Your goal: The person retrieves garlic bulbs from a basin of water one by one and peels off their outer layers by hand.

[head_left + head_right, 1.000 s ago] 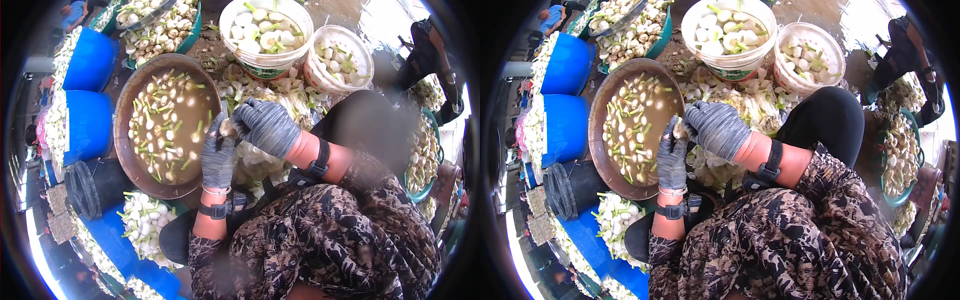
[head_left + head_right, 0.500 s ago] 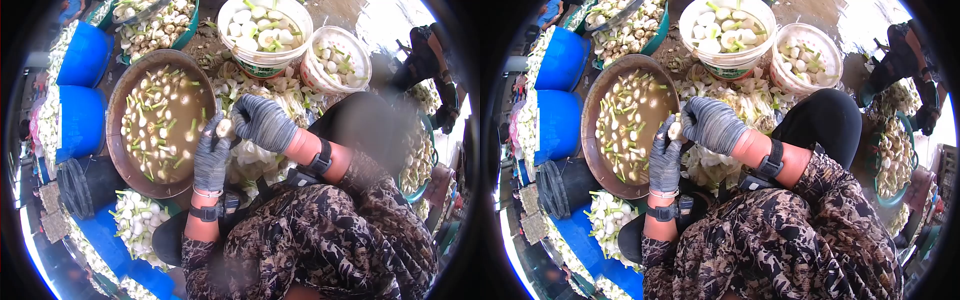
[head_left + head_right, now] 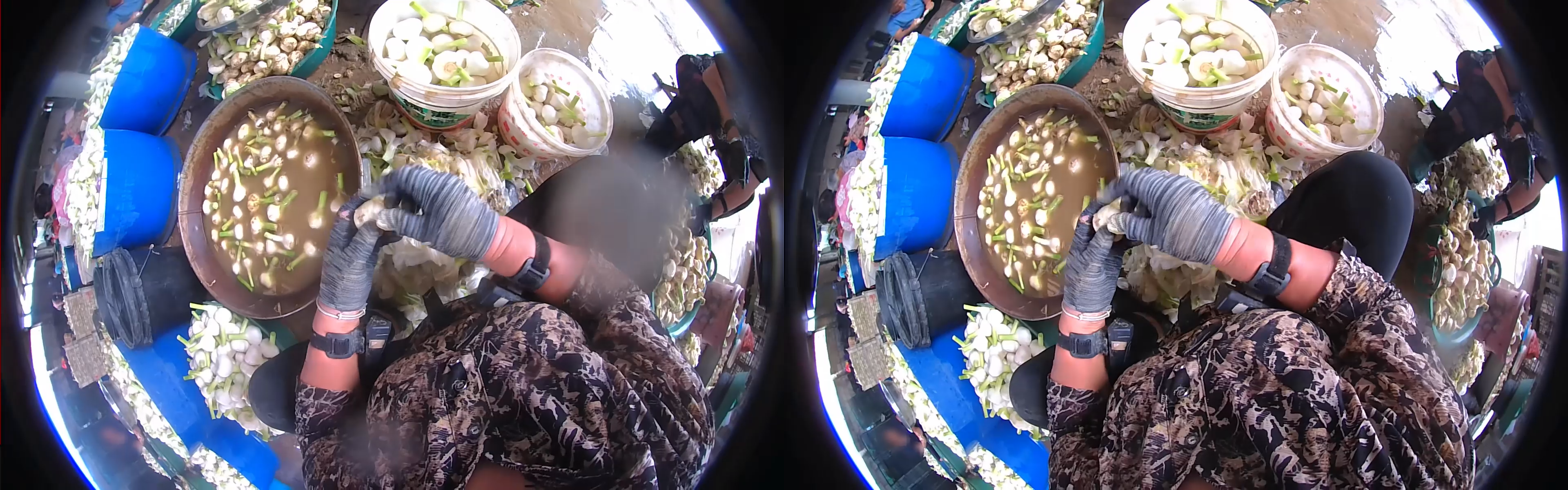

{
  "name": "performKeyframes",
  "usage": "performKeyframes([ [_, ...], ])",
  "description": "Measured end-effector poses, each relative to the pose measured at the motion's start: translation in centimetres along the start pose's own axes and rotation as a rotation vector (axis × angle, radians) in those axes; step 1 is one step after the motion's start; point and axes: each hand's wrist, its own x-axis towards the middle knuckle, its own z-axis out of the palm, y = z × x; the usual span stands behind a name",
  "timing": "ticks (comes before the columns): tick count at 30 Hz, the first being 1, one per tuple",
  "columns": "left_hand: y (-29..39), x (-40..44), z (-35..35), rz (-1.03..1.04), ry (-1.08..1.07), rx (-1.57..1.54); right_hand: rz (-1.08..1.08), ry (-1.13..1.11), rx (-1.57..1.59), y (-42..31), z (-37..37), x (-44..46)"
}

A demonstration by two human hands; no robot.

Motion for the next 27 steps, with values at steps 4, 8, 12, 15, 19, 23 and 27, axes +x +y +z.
performKeyframes([
  [4, 0.8, -0.7, 0.0, -0.061, 0.039, 0.164, -0.035, 0.195, -0.218, 2.6, 0.0, 1.0],
  [8, -0.1, -0.9, -0.9, -0.062, -0.049, -0.083, 0.016, 0.515, -0.44, 5.4, -3.2, 2.7],
  [12, 0.0, -0.6, -1.6, -0.109, -0.055, -0.036, -0.382, 0.355, -0.582, 2.5, -2.8, 1.8],
  [15, 0.2, -0.6, -1.2, -0.077, -0.041, 0.247, -0.439, 0.061, -0.554, 1.8, -1.4, 0.7],
  [19, 0.4, -0.4, -0.9, -0.097, -0.085, 0.3, -0.427, -0.013, -0.608, 2.5, -0.6, 0.4],
  [23, 0.2, -0.7, -1.0, -0.136, -0.115, 0.272, -0.356, -0.066, -0.65, 2.2, -0.4, 0.1],
  [27, 1.3, -0.7, -0.5, -0.142, -0.237, 0.615, -0.211, -0.092, -0.614, 2.7, 0.0, 0.0],
])
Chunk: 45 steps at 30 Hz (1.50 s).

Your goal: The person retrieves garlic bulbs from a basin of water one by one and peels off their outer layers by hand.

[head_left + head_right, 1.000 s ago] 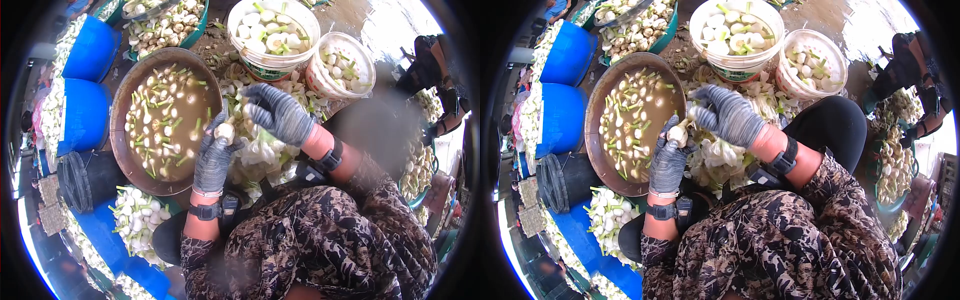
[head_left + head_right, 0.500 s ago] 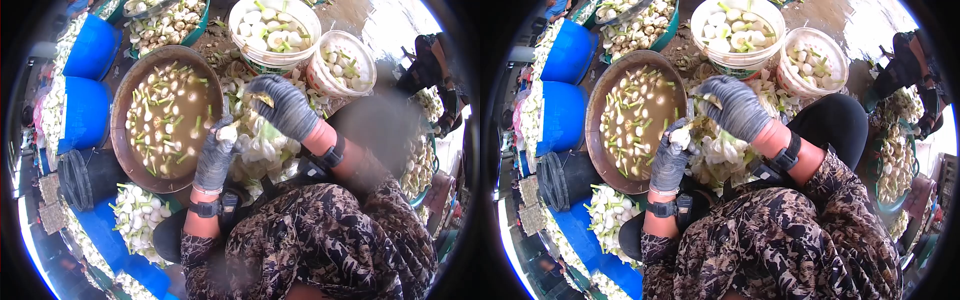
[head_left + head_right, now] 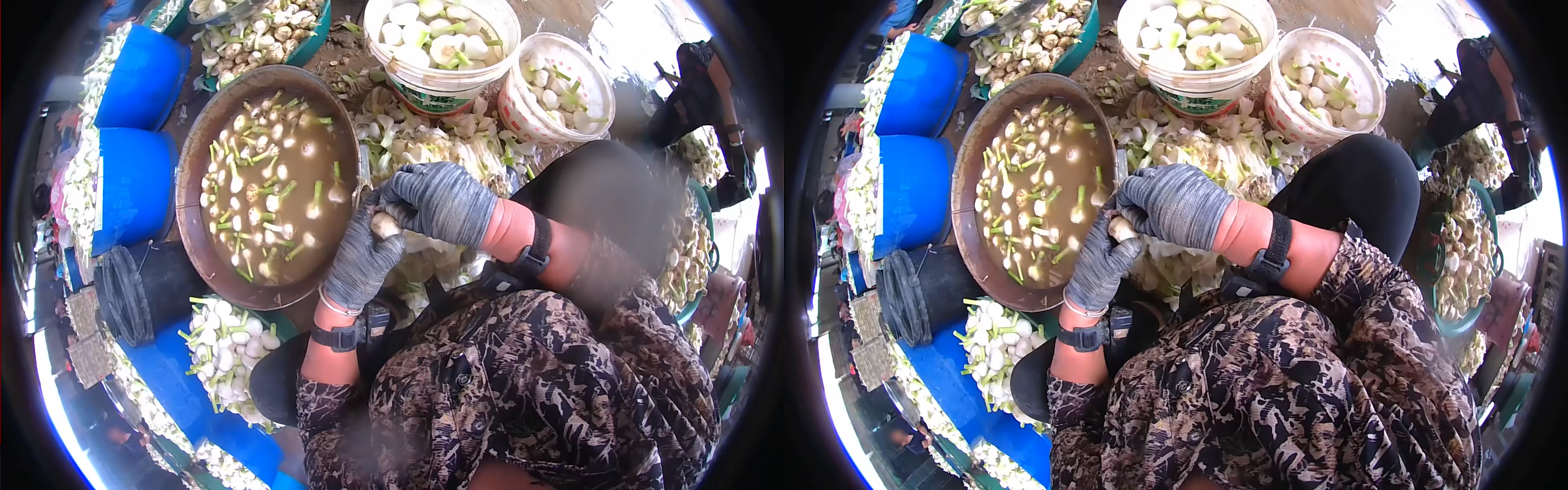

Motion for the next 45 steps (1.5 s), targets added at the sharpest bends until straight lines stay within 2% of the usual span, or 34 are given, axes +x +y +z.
performKeyframes([
  [2, -0.2, 0.1, 0.3, 0.067, 0.011, -0.142, 0.172, -0.07, 0.148, 0.2, 0.0, 0.0],
  [7, -1.2, 0.3, 0.2, 0.054, 0.046, -0.349, 0.086, 0.014, 0.305, -0.3, -1.5, -0.2],
  [9, -1.2, 0.3, -0.2, 0.059, 0.049, -0.274, 0.062, -0.09, 0.046, -0.6, -1.9, -0.4],
  [11, -1.5, 0.2, -0.2, 0.046, 0.039, -0.28, 0.05, -0.039, 0.023, -0.6, -1.2, -0.5],
  [13, -2.0, 0.3, -0.1, 0.032, 0.027, -0.288, 0.09, -0.09, -0.067, -1.1, -1.3, -0.3],
  [19, -2.1, 0.6, -0.1, 0.152, 0.008, -0.247, 0.158, -0.132, 0.092, -1.9, -2.1, 0.0],
  [21, -1.1, 0.5, -0.1, 0.209, 0.044, -0.078, 0.277, -0.132, 0.118, -1.3, -1.2, -0.2],
  [24, -0.2, 0.4, 0.2, 0.315, 0.064, 0.048, 0.301, -0.082, 0.194, -0.4, -0.3, -0.5],
  [29, -0.4, 0.1, 0.0, 0.231, 0.091, 0.053, 0.326, -0.02, 0.224, 0.7, 0.8, -0.5],
  [30, -0.5, 0.2, 0.0, 0.206, 0.069, -0.058, 0.325, -0.02, 0.223, 0.4, 0.5, -0.6],
  [31, -0.6, 0.3, 0.0, 0.182, 0.051, -0.168, 0.262, 0.022, 0.146, -0.1, 0.1, -0.6],
  [33, -0.5, 0.0, 0.0, 0.137, 0.095, -0.136, 0.186, 0.059, 0.07, -0.1, 0.3, -0.6],
  [35, -0.3, -0.1, 0.0, 0.09, 0.14, -0.101, 0.184, 0.141, 0.339, 1.1, 1.6, -0.9],
  [36, -0.1, -0.2, 0.1, 0.119, 0.176, -0.079, 0.294, 0.08, 0.612, 0.2, 0.4, -0.7],
  [37, 0.0, -0.2, 0.1, 0.148, 0.211, -0.058, 0.287, 0.078, 0.613, 0.2, 0.4, -0.7],
  [39, 0.0, -0.2, -0.2, 0.147, 0.209, -0.053, 0.293, -0.105, 0.605, 0.4, 0.5, -0.7],
  [40, 0.1, -0.2, -0.2, 0.178, 0.214, -0.025, 0.215, -0.097, 0.441, 0.6, 0.5, -0.9],
  [45, 0.4, -0.6, -0.6, 0.186, 0.177, -0.001, 0.25, -0.064, 0.369, -0.6, -0.1, -0.9],
])
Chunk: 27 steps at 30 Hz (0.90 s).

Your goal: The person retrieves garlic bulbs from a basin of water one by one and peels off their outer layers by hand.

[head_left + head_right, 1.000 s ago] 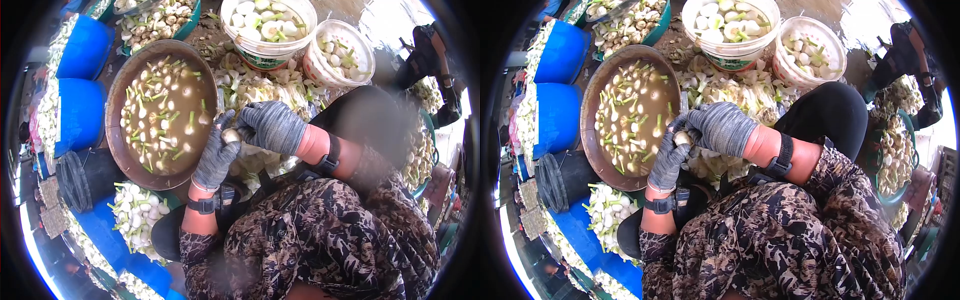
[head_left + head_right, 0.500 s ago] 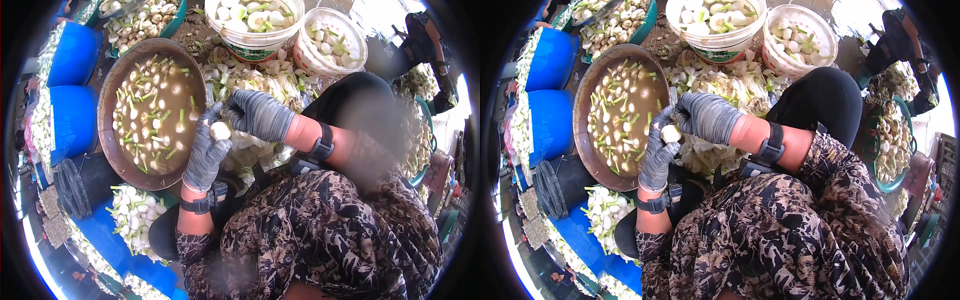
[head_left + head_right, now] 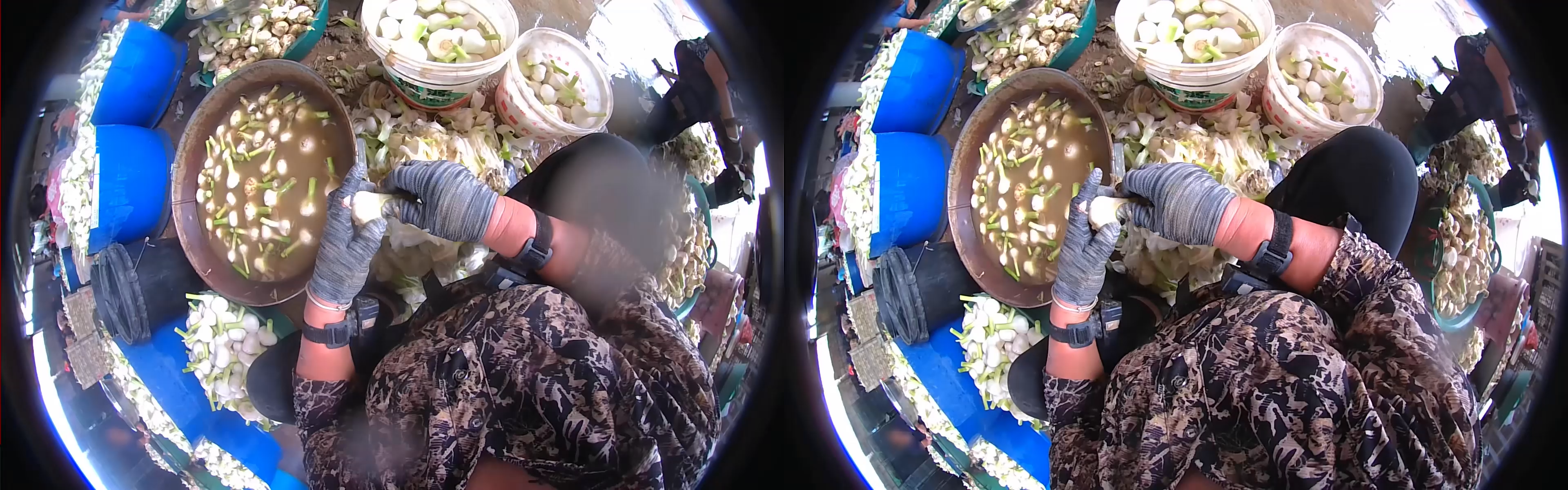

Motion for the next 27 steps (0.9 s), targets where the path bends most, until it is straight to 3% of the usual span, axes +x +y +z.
performKeyframes([
  [2, 0.4, 0.1, 0.0, 0.008, -0.011, -0.011, -0.185, 0.031, -0.283, -0.2, -0.1, -0.1],
  [5, -0.5, 0.0, 0.2, 0.051, -0.022, 0.028, -0.245, 0.07, -0.273, 0.3, 0.0, 0.0],
  [10, -0.4, 0.0, 0.5, 0.107, -0.024, 0.095, -0.21, 0.081, -0.304, 0.1, 0.1, -0.1],
  [14, -0.9, 0.4, 0.6, -0.097, -0.014, 0.06, -0.168, 0.102, -0.515, 0.0, 0.6, 0.2],
  [17, -0.5, 0.5, 1.2, -0.168, 0.004, 0.231, -0.046, 0.124, -0.432, 0.7, 1.3, 0.4],
  [20, -1.0, 0.4, 1.5, -0.027, 0.077, 0.141, 0.058, 0.107, -0.373, 1.5, 1.4, 0.7],
  [26, -1.9, -0.1, 0.6, 0.187, -0.042, 0.3, 0.186, -0.121, -0.068, 4.1, -0.1, 2.3],
  [27, -2.0, -0.4, 0.6, 0.116, -0.012, 0.051, 0.084, -0.198, -0.084, 4.3, -0.6, 2.5],
])
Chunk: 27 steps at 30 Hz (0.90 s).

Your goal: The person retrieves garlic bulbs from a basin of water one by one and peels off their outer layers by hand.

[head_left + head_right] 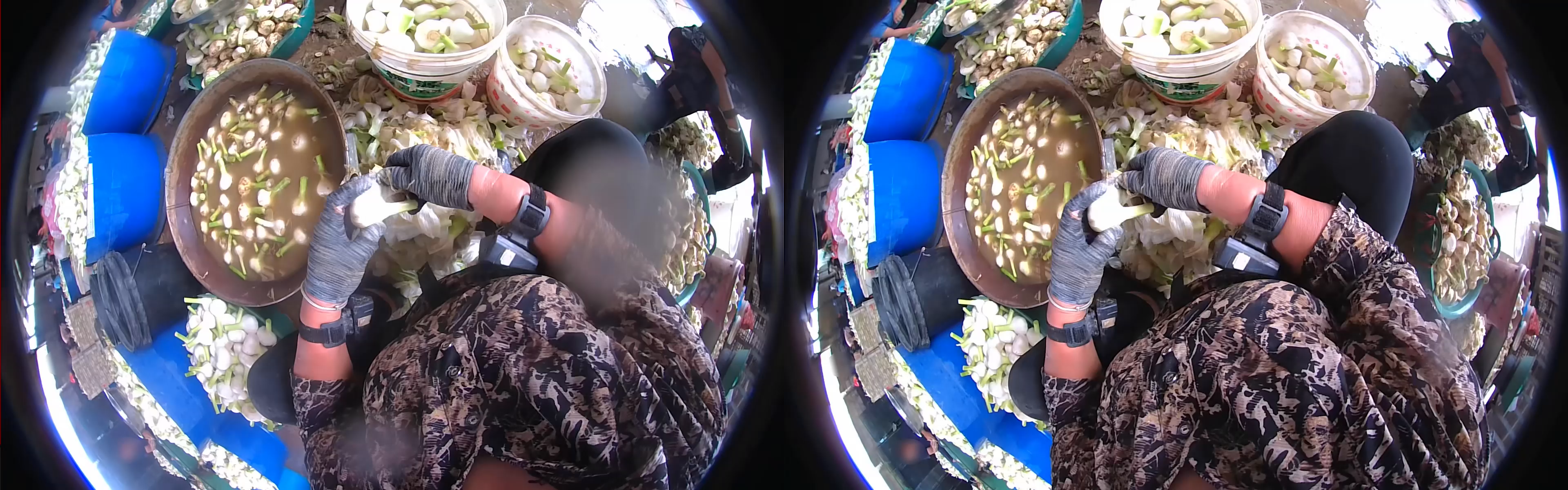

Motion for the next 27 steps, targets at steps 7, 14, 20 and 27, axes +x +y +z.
performKeyframes([
  [7, 0.8, 0.0, 1.2, -0.1, 0.251, -0.291, 0.027, -0.036, -0.042, -2.2, 0.8, -1.2],
  [14, -1.5, 1.2, 2.1, -0.628, 0.543, -1.478, -0.18, 0.09, -0.158, -2.1, 2.9, -1.9],
  [20, -2.9, 1.6, 2.7, -0.69, 0.58, -1.411, -0.213, 0.014, -0.117, -3.8, 1.9, -2.8],
  [27, -3.3, 1.4, -0.9, -0.391, 0.401, -1.434, 0.143, -0.225, -0.601, -5.3, 0.7, -4.4],
])
